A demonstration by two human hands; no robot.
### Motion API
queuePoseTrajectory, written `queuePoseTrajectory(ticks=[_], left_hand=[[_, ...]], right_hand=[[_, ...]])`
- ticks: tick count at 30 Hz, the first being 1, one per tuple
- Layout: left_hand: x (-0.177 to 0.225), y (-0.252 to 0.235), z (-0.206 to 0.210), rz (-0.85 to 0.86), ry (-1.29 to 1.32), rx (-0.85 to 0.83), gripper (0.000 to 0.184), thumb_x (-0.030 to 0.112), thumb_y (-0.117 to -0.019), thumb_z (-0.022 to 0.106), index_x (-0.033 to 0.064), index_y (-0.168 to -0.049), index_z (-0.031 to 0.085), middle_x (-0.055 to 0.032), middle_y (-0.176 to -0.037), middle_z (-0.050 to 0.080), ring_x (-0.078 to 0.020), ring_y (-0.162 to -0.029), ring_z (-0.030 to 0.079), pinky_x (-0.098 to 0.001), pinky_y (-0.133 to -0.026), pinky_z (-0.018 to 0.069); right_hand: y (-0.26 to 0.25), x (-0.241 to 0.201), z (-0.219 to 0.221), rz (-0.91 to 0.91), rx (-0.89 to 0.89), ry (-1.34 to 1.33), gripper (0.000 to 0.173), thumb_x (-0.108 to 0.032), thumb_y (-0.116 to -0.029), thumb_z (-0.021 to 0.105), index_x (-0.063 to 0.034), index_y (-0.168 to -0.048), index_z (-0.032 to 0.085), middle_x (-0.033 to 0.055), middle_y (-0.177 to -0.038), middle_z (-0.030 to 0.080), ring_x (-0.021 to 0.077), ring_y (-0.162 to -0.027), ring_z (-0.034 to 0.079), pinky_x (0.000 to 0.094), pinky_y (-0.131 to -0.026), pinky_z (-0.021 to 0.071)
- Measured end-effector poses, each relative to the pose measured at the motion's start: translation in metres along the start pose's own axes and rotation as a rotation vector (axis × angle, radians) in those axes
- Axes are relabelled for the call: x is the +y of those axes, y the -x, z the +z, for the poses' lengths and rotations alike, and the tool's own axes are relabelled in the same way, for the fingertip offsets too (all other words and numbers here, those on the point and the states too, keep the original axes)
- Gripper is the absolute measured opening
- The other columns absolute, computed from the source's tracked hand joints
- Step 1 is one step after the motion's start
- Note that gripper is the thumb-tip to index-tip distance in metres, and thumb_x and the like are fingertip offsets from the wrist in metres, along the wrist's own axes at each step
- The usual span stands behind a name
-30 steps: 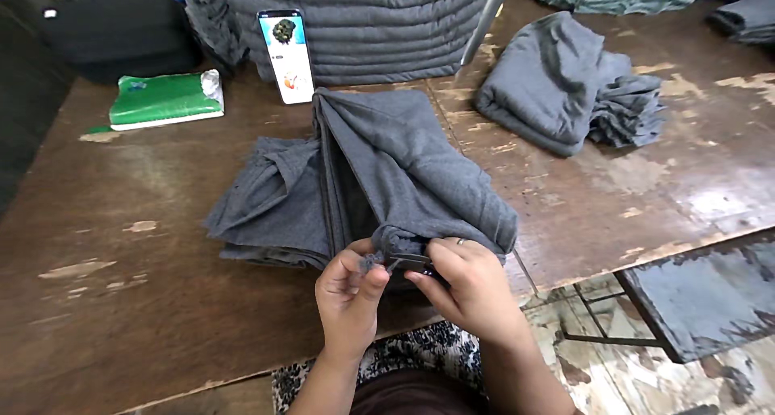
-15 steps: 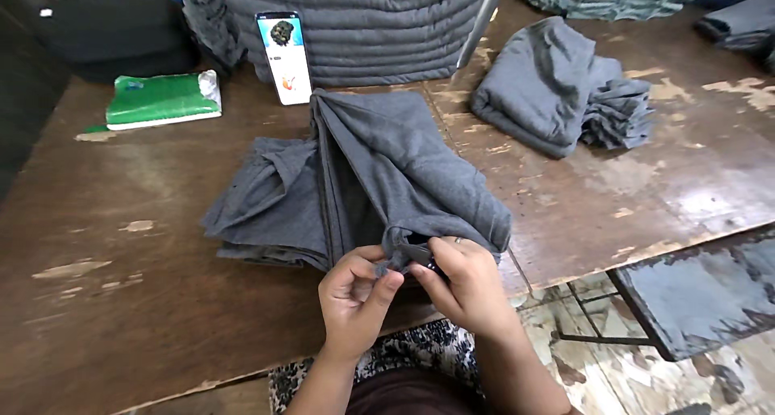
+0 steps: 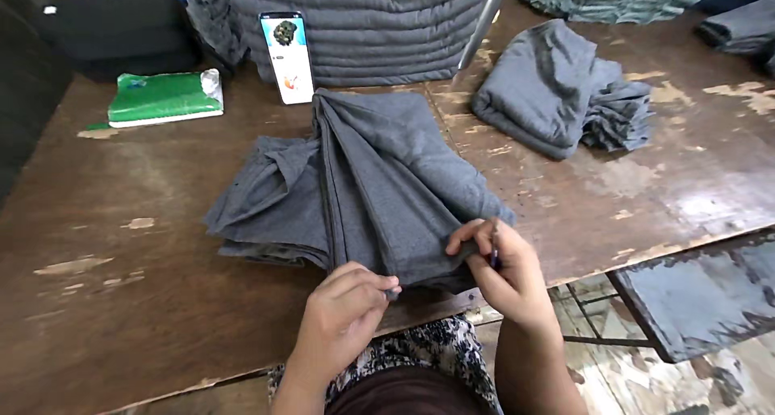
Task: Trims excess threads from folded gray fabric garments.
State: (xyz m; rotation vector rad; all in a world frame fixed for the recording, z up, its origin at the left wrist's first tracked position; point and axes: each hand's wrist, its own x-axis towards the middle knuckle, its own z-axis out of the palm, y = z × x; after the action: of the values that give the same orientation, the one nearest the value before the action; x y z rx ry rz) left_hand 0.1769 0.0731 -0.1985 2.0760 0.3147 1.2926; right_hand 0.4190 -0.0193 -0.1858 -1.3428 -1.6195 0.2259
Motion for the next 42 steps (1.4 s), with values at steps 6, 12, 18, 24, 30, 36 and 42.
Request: queuePoseTrajectory(ticks=[6, 12, 18, 24, 30, 36, 42], left_hand=[[0.005, -0.002, -0.003, -0.116, 0.028, 0.01, 0.015, 0.006, -0.0919, 0.072, 0.0065, -0.083, 0.059, -0.0019, -0.092, 0.074, -0.0064, -0.092, 0.069, -0.0192, -0.084, 0.0561], [0.01, -0.004, 0.007, -0.098, -0.045, 0.019, 0.016, 0.01, -0.0934, 0.071, 0.008, -0.083, 0.059, -0.0017, -0.094, 0.073, -0.0073, -0.093, 0.068, -0.0193, -0.084, 0.0552], [0.02, -0.002, 0.017, -0.139, -0.312, -0.044, 0.012, 0.01, -0.0921, 0.07, 0.0074, -0.08, 0.07, -0.0043, -0.097, 0.077, -0.0105, -0.093, 0.069, -0.0193, -0.085, 0.0535], [0.025, -0.003, 0.012, -0.269, -0.281, -0.088, 0.011, 0.012, -0.0955, 0.061, 0.0068, -0.086, 0.061, -0.005, -0.097, 0.071, -0.0059, -0.092, 0.067, -0.016, -0.084, 0.0537], [0.023, -0.003, 0.016, -0.255, -0.225, -0.021, 0.017, 0.021, -0.0952, 0.069, 0.0053, -0.091, 0.064, -0.0074, -0.099, 0.071, -0.0052, -0.093, 0.066, -0.0142, -0.08, 0.0535], [0.024, -0.004, 0.024, -0.261, -0.305, 0.015, 0.014, 0.014, -0.0918, 0.071, 0.0071, -0.081, 0.068, -0.0045, -0.096, 0.076, -0.0061, -0.092, 0.07, -0.0168, -0.084, 0.0554], [0.026, -0.004, 0.023, -0.326, -0.292, -0.003, 0.01, 0.014, -0.0938, 0.064, 0.0076, -0.085, 0.064, -0.0036, -0.097, 0.072, -0.0015, -0.081, 0.064, -0.0123, -0.071, 0.0511]], right_hand=[[0.004, -0.015, 0.0, -0.021, -0.233, 0.294, 0.056, -0.059, -0.1047, 0.042, -0.0089, -0.085, 0.057, 0.0069, -0.082, 0.053, 0.0208, -0.079, 0.052, 0.0371, -0.073, 0.0423], [0.008, -0.021, 0.0, -0.041, -0.284, 0.401, 0.059, -0.06, -0.1051, 0.037, -0.0109, -0.08, 0.059, 0.0084, -0.088, 0.056, 0.0254, -0.085, 0.053, 0.04, -0.075, 0.0432], [0.009, -0.021, 0.0, -0.019, -0.289, 0.371, 0.059, -0.058, -0.1059, 0.036, -0.0109, -0.079, 0.059, 0.0082, -0.089, 0.056, 0.0245, -0.088, 0.053, 0.0392, -0.078, 0.0425], [0.01, -0.023, 0.001, -0.024, -0.283, 0.417, 0.056, -0.057, -0.1055, 0.039, -0.0112, -0.079, 0.059, 0.0084, -0.09, 0.057, 0.0255, -0.088, 0.054, 0.0393, -0.076, 0.0432], [0.011, -0.034, 0.005, 0.021, -0.301, 0.573, 0.05, -0.049, -0.104, 0.045, -0.0114, -0.076, 0.062, 0.0092, -0.095, 0.061, 0.0289, -0.094, 0.058, 0.0419, -0.077, 0.0483], [0.009, -0.04, 0.007, 0.031, -0.331, 0.651, 0.048, -0.047, -0.1011, 0.049, -0.0113, -0.072, 0.062, 0.0101, -0.096, 0.062, 0.0299, -0.094, 0.06, 0.0427, -0.074, 0.0493], [0.007, -0.041, 0.009, 0.03, -0.334, 0.684, 0.051, -0.05, -0.1011, 0.047, -0.0115, -0.071, 0.062, 0.0108, -0.095, 0.062, 0.0313, -0.092, 0.06, 0.0443, -0.074, 0.0489]])
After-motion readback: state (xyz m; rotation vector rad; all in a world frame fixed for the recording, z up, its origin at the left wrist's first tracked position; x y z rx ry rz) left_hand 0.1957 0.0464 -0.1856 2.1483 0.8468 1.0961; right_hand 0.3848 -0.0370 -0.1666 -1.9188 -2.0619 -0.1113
